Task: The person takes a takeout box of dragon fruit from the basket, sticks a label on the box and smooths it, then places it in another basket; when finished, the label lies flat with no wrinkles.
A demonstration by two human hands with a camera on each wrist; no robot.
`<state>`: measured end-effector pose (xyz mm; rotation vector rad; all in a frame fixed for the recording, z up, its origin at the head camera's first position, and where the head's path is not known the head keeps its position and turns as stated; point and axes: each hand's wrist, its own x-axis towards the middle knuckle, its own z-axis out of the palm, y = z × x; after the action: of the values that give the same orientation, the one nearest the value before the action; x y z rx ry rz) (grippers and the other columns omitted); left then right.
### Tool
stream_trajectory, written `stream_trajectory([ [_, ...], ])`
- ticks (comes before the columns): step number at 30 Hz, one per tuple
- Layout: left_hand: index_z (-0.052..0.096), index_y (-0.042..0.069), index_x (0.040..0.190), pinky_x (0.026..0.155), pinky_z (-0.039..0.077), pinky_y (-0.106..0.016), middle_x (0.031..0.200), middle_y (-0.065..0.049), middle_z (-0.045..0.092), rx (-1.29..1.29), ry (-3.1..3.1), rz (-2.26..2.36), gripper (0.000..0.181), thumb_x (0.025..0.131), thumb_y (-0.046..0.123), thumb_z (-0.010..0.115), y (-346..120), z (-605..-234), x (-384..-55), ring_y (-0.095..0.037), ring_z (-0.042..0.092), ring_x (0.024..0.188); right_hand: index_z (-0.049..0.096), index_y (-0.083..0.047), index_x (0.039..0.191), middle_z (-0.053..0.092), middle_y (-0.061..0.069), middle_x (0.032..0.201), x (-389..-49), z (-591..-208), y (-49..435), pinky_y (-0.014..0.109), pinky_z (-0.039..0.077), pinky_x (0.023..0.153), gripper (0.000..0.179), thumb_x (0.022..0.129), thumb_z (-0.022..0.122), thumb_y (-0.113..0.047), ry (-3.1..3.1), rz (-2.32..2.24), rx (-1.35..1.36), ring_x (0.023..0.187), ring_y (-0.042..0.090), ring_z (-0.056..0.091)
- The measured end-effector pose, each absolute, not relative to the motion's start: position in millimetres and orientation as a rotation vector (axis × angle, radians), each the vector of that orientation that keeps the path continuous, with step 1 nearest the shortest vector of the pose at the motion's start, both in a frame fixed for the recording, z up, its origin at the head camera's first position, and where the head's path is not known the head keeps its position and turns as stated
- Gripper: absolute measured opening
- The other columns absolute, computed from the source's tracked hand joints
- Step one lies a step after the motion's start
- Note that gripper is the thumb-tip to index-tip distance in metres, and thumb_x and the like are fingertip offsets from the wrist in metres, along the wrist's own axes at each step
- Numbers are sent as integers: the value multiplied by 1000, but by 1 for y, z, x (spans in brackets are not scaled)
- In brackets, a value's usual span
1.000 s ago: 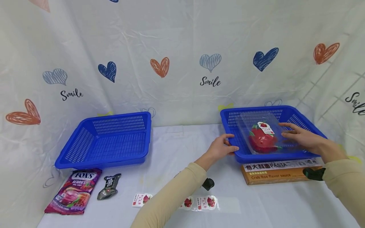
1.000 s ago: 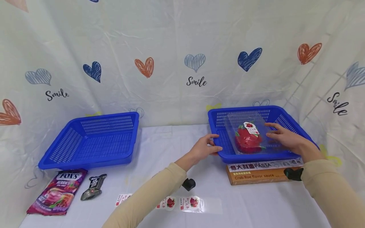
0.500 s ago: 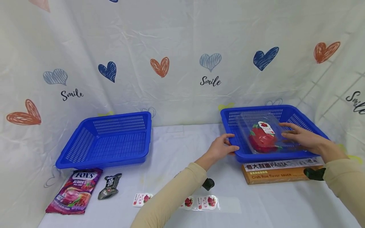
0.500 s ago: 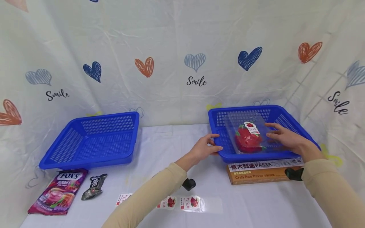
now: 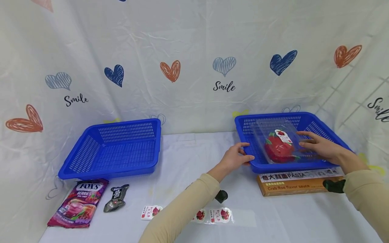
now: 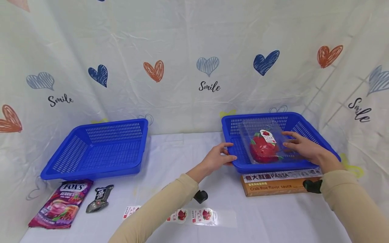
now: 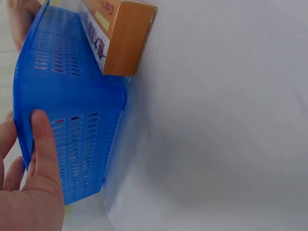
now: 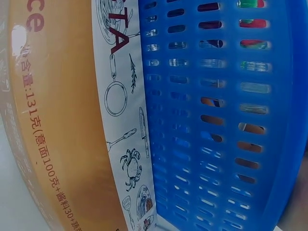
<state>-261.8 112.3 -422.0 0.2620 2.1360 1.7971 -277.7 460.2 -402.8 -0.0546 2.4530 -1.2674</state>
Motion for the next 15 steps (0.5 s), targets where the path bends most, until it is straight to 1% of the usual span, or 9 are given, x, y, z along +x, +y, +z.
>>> stream_trajectory([
  [5, 57, 17, 135, 82, 55, -43, 87, -4, 55, 264, 2146, 1790, 51, 87, 12, 74, 112, -422, -262, -19, 69, 69, 0, -11, 156, 16, 41, 147, -278, -403, 461, 54, 49, 91, 76, 103, 45, -41, 2457, -1256, -48, 119, 45, 51],
  [8, 57, 17, 135, 81, 55, -42, 87, -3, 55, 267, 2151, 1785, 51, 87, 13, 74, 112, -422, -262, -18, 69, 69, 0, -10, 156, 16, 41, 147, -278, -402, 461, 56, 48, 92, 76, 104, 45, -41, 2463, -1243, -59, 119, 47, 50],
  [13, 57, 19, 135, 77, 56, -35, 87, -2, 56, 278, 2190, 1749, 51, 87, 15, 75, 112, -423, -263, -16, 69, 68, 6, -6, 155, 21, 44, 144, -278, -400, 460, 61, 45, 92, 74, 104, 45, -41, 2554, -1143, -91, 121, 55, 44],
  [15, 57, 19, 135, 74, 56, -31, 87, -2, 55, 281, 2202, 1740, 51, 87, 15, 75, 112, -423, -263, -15, 69, 68, 8, -4, 155, 23, 44, 143, -279, -399, 460, 62, 44, 91, 74, 103, 46, -40, 2589, -1108, -96, 121, 57, 42],
])
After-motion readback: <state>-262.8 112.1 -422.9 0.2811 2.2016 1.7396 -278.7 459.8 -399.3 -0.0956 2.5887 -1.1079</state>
